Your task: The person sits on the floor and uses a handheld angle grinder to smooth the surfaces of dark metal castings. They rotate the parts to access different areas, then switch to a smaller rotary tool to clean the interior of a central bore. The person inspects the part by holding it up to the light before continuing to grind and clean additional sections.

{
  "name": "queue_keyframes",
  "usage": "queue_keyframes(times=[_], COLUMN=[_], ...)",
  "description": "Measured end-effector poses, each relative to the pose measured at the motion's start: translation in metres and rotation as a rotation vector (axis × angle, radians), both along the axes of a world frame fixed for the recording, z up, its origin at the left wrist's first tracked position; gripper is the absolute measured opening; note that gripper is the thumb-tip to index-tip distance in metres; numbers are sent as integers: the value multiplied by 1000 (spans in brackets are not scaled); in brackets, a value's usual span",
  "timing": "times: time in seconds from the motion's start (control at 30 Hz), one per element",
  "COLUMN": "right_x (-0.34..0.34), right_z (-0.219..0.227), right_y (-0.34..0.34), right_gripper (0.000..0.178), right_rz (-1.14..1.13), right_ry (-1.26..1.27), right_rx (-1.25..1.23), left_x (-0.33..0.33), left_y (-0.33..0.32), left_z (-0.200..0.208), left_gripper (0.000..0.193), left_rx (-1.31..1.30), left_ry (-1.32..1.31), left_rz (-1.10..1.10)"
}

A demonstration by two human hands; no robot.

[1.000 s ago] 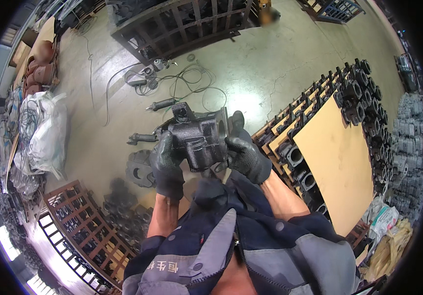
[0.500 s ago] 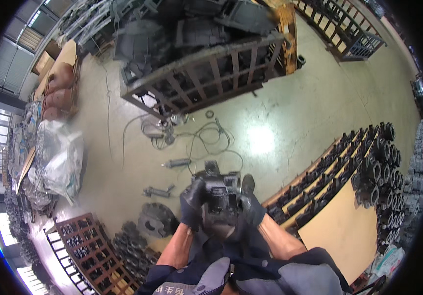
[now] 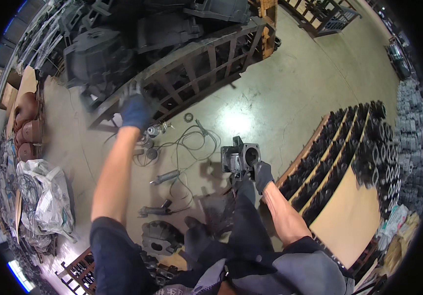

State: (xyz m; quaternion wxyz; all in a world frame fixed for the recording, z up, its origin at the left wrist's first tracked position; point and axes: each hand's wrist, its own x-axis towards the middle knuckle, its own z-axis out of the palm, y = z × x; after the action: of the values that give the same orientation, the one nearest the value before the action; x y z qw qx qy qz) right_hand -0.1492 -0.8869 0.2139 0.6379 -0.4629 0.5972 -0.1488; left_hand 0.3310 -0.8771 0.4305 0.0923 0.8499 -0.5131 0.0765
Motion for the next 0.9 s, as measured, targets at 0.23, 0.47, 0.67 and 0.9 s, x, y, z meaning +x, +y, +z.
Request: queue_keyframes(times=[0.23, 0.47, 0.67, 0.9], right_x=[-4, 119, 175, 208], right_z=[-276, -336, -467, -599], right_y=[-137, -281, -367, -364], right_gripper=[22, 29, 21, 20], right_rz=[169, 649, 696, -564], right_ry=[311, 946, 1024, -83], right_rx=[-289, -207, -227, 553], left_x=[109, 127, 130, 136], left_y=[-107, -103, -104, -100], left_z=[-120, -142, -151, -152], left_gripper=[81, 78, 78, 83], left_rx=[134, 109, 167, 168], left_ry=[-103, -129, -262, -302], left_rz=[-112, -183, -203, -276])
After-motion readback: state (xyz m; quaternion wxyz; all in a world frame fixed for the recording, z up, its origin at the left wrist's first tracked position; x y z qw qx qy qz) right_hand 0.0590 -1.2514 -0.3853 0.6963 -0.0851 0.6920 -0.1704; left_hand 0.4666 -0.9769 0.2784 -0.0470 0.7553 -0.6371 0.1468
